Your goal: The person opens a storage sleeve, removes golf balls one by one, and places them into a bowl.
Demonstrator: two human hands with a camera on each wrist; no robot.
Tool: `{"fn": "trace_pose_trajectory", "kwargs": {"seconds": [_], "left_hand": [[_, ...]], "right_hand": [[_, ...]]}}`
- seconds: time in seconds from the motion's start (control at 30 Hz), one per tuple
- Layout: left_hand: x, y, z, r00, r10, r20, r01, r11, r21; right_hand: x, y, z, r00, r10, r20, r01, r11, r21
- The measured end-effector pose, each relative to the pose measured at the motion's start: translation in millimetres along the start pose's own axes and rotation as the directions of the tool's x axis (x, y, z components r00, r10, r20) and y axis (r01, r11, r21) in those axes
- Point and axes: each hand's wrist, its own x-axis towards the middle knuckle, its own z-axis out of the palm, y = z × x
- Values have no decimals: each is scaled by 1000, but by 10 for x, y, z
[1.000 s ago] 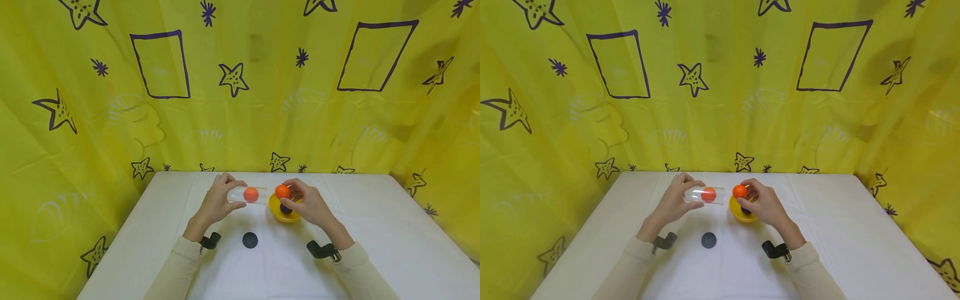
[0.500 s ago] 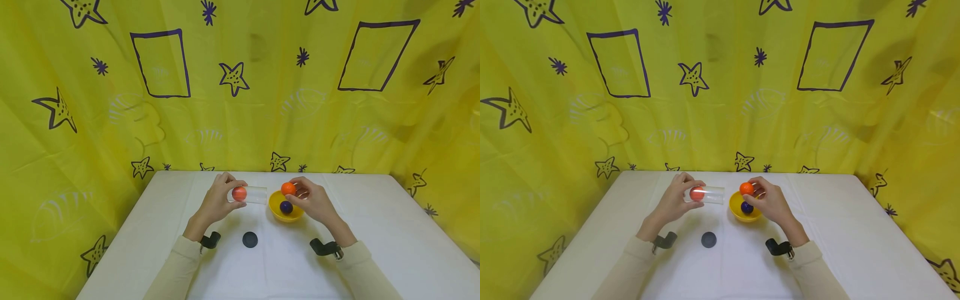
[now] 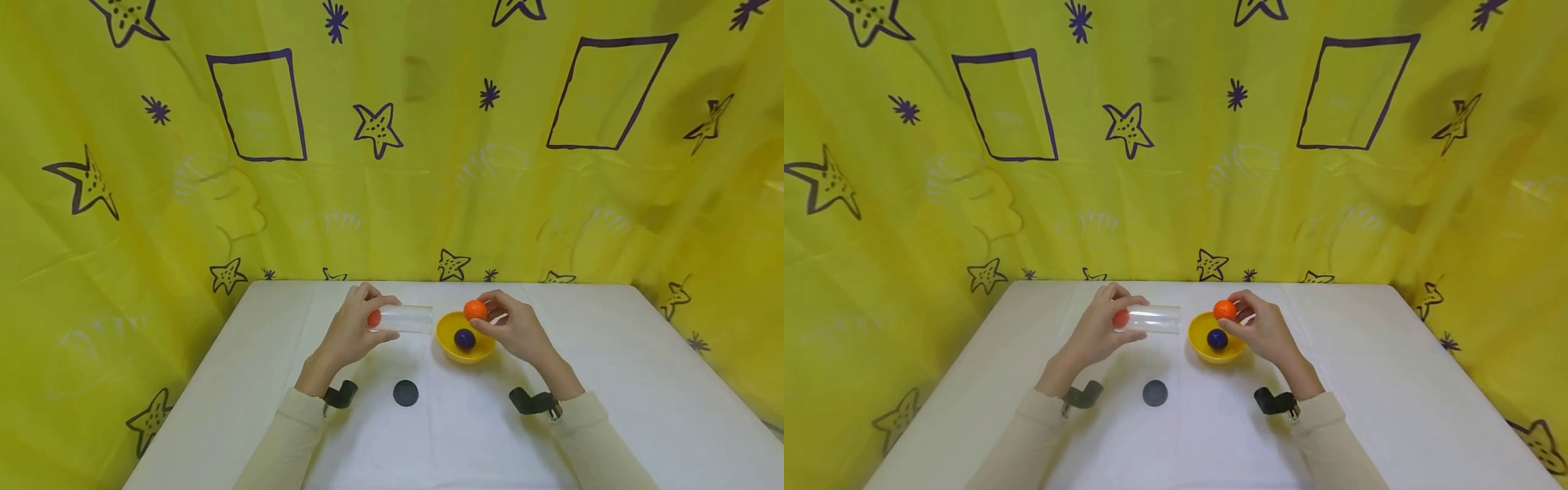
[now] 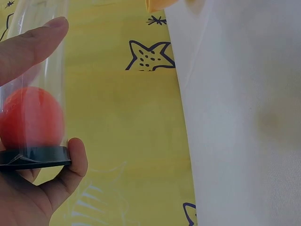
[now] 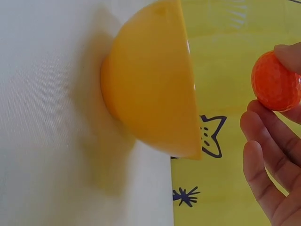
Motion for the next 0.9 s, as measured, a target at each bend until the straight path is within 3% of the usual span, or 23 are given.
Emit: {"fn": "trace_pose_trajectory", "kwargs": {"seconds": [0.9], "left_hand": [[-24, 15, 18, 1000, -19, 11, 20, 1000, -18]], "right_hand": [[-47, 295, -61, 991, 32, 129, -25, 998, -62]]}}
